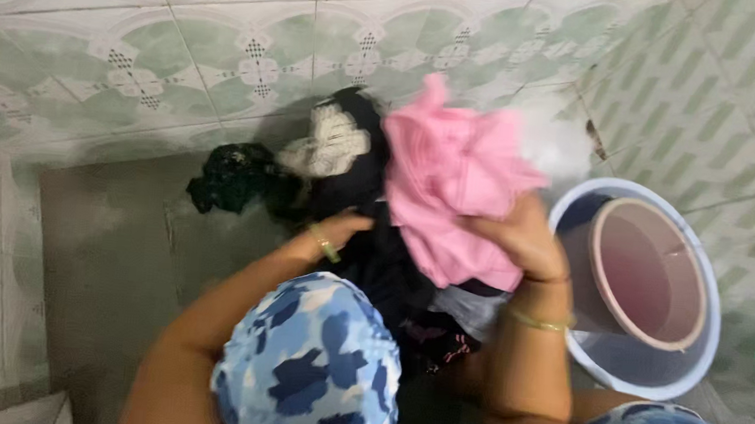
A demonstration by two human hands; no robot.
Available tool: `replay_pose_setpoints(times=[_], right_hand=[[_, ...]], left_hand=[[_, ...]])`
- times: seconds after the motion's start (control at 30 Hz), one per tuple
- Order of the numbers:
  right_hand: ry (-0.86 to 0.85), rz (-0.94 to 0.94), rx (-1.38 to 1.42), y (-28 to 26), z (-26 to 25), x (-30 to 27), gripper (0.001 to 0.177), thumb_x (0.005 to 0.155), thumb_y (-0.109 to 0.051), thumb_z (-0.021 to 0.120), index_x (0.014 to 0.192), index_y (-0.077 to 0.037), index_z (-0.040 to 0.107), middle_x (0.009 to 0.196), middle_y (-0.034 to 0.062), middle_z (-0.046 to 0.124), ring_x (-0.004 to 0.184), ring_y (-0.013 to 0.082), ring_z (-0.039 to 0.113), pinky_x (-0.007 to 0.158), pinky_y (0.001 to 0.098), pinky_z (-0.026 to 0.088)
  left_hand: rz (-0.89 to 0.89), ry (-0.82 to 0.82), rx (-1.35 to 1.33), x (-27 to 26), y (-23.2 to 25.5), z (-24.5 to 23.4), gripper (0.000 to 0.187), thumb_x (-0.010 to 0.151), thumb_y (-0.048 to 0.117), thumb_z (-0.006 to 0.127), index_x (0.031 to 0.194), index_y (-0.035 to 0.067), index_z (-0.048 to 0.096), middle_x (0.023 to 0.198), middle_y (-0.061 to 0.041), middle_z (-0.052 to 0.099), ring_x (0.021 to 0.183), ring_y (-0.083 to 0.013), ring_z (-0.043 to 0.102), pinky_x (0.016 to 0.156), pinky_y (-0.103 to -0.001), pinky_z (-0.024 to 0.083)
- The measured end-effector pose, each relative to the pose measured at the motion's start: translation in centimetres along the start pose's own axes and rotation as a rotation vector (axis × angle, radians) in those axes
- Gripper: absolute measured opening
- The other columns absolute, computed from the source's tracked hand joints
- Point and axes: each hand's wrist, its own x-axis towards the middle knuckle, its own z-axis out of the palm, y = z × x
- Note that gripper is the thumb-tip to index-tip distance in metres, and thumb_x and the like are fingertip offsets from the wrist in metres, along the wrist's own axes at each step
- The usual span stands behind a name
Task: The person washes clothes by hand in a tiled room. They scrub and rinse various garments in a blue basin, wring them out, and place them aside. Water is poured from a pink bucket into the basin, and the basin is emptied and refilled multiple times.
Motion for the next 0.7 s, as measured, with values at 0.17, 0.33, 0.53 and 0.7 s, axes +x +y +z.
replay_pose_setpoints(times=[0.17, 0.33, 0.53, 0.7], right_hand=[[0.303, 0.249, -0.296, 2.6, -5.1, -5.0, 0.045, 0.071, -0.018, 0.088, 0.104, 0.007, 0.071, 0.1, 0.0092, 0.074, 0.086, 0.0154, 0.064, 0.081, 0.0366, 0.053], [0.231, 0.651, -0.756, 26.7, -6.2, -1.7, 0.07, 0.084, -0.062, 0.075, 0.091, 0.008, 0.075, 0.081, 0.0273, 0.072, 0.071, 0.0327, 0.071, 0.071, 0.0441, 0.053], [0.062, 0.897, -0.772, 39.3, -3.6, -1.6, 0.074, 0.1, -0.064, 0.029, 0.139, -0.009, 0.059, 0.139, 0.029, 0.057, 0.131, 0.0461, 0.052, 0.112, 0.0527, 0.04], [0.09, 0.959, -0.875, 36.1, -6.9, -1.3, 0.061, 0.102, -0.057, 0.042, 0.13, -0.007, 0.064, 0.129, 0.0257, 0.063, 0.123, 0.0443, 0.058, 0.106, 0.0524, 0.044]], left_hand=[[-0.253, -0.091, 0.287, 5.6, 5.7, 6.6, 0.05, 0.098, 0.039, 0.073, 0.124, -0.004, 0.07, 0.124, -0.014, 0.072, 0.112, -0.0225, 0.068, 0.1, -0.043, 0.052], [0.144, 0.302, 1.008, 3.4, 3.5, 0.8, 0.052, 0.095, 0.042, 0.07, 0.129, 0.003, 0.068, 0.128, -0.018, 0.068, 0.118, -0.03, 0.063, 0.1, -0.041, 0.048], [0.087, 0.549, 0.584, -10.2, -0.6, -8.1, 0.051, 0.097, 0.047, 0.066, 0.127, 0.006, 0.07, 0.122, -0.009, 0.072, 0.113, -0.023, 0.065, 0.095, -0.036, 0.051], [-0.344, 0.728, 0.508, -18.5, 0.1, -12.0, 0.062, 0.09, 0.055, 0.068, 0.132, 0.01, 0.068, 0.11, -0.008, 0.071, 0.095, -0.0206, 0.063, 0.083, -0.038, 0.051]])
